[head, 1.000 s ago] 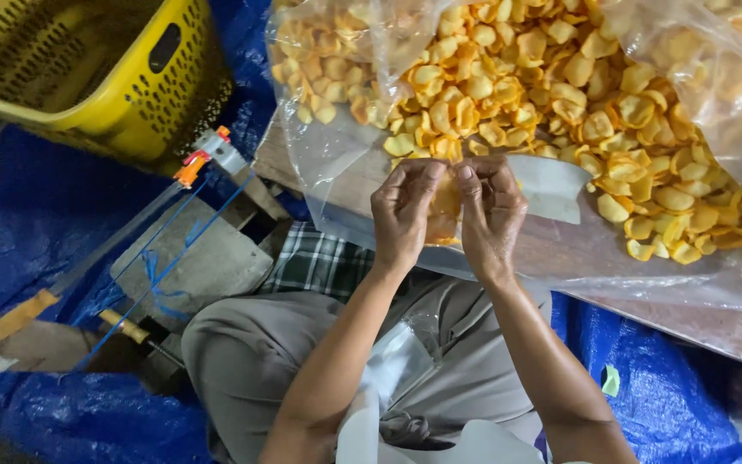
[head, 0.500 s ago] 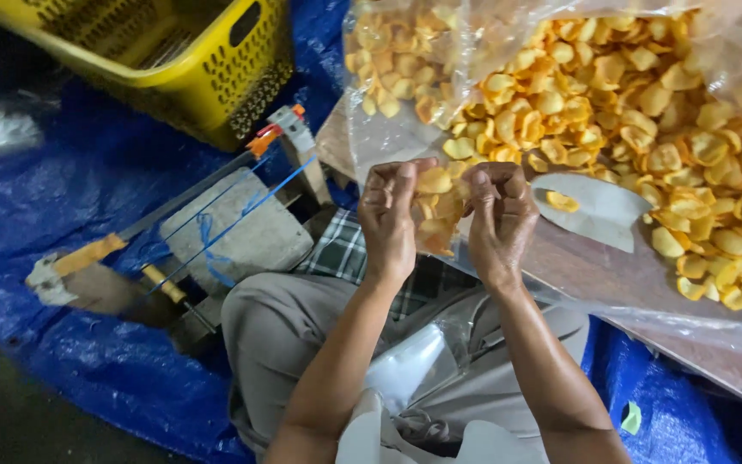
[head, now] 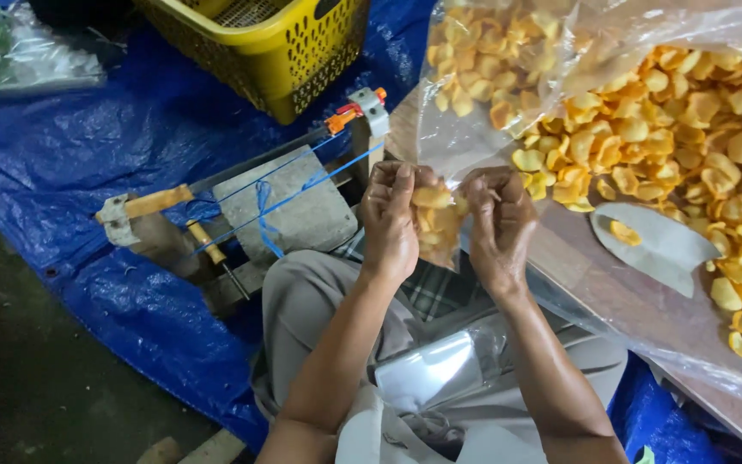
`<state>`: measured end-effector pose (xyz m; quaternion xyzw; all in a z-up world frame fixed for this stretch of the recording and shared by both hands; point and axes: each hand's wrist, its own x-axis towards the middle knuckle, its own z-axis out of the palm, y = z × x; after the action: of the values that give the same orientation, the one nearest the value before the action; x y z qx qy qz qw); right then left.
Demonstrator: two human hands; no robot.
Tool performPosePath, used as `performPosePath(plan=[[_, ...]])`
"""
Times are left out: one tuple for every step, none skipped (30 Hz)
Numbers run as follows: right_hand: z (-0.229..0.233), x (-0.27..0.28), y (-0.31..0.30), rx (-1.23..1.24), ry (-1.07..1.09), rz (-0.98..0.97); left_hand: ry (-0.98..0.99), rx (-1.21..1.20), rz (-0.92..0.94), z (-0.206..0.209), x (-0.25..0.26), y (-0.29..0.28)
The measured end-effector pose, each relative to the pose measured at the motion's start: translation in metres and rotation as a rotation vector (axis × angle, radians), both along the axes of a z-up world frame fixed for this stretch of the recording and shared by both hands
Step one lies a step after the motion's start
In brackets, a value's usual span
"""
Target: Packaging fried chips into small plastic bags and sealing them using a manual heat sealer.
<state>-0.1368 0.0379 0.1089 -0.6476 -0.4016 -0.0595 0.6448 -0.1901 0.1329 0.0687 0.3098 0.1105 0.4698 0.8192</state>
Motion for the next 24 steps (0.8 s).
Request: performPosePath(plan=[[0.002,-0.006,0.001,-0.024,-0.019,0.023,-0.027,-0.037,-0.018,-0.007,-0.002,0.003],[0.004,-0.006,0.006,-0.027,-0.021,0.032,-0.029,-0.04,-0.009,-0.005,-0.005,0.007],[0.004,-0.008,0.01,-0.025,-0.051,0.045,-0.021,-0.028,0.013,-0.004,-0.009,0.009],[0.005,-0.009,0.014,-0.022,-0.081,0.059,-0.013,-0.017,0.034,-0.002,-0.013,0.012],[0.005,-0.007,0.017,-0.022,-0.082,0.068,-0.013,-0.017,0.044,0.002,-0.019,0.017],[0.006,-0.005,0.021,-0.018,-0.045,0.089,0.044,0.047,0.089,0.005,-0.025,0.022],[0.006,-0.004,0.025,-0.014,-0.007,0.111,0.105,0.11,0.134,0.009,-0.031,0.027],[0.007,-0.005,0.027,-0.014,-0.005,0.121,0.107,0.11,0.144,0.009,-0.039,0.036],[0.008,-0.006,0.03,-0.01,0.079,0.182,0.154,0.18,0.156,0.008,-0.046,0.045],[0.009,-0.008,0.033,-0.007,0.164,0.244,0.201,0.25,0.168,0.008,-0.054,0.054],[0.007,-0.007,0.037,-0.01,0.169,0.255,0.207,0.247,0.178,0.01,-0.062,0.059],[0.004,-0.005,0.042,-0.041,0.214,0.29,0.192,0.217,0.133,0.011,-0.069,0.065],[0.002,-0.004,0.047,-0.071,0.258,0.326,0.176,0.186,0.089,0.012,-0.076,0.07],[0.001,-0.005,0.051,-0.075,0.261,0.338,0.181,0.183,0.1,0.006,-0.081,0.077],[0.001,-0.006,0.056,-0.094,0.307,0.369,0.184,0.191,0.062,0.0,-0.086,0.084],[0.0,-0.007,0.061,-0.113,0.352,0.4,0.188,0.199,0.025,-0.006,-0.091,0.091],[-0.001,-0.006,0.065,-0.117,0.355,0.409,0.192,0.195,0.034,-0.004,-0.097,0.093],[-0.002,-0.006,0.068,-0.137,0.363,0.422,0.191,0.202,0.038,-0.002,-0.102,0.095],[-0.003,-0.005,0.071,-0.159,0.37,0.432,0.189,0.209,0.039,0.001,-0.107,0.097],[-0.002,-0.008,0.074,-0.163,0.372,0.438,0.191,0.205,0.046,0.002,-0.109,0.096],[-0.001,-0.01,0.077,-0.142,0.36,0.426,0.176,0.252,0.048,0.003,-0.109,0.095],[0.0,-0.011,0.079,-0.122,0.347,0.414,0.16,0.299,0.049,0.004,-0.109,0.095],[0.003,-0.013,0.08,-0.123,0.348,0.414,0.16,0.298,0.049,0.0,-0.106,0.092],[0.005,-0.016,0.08,-0.135,0.308,0.412,0.199,0.268,0.072,-0.005,-0.102,0.089]])
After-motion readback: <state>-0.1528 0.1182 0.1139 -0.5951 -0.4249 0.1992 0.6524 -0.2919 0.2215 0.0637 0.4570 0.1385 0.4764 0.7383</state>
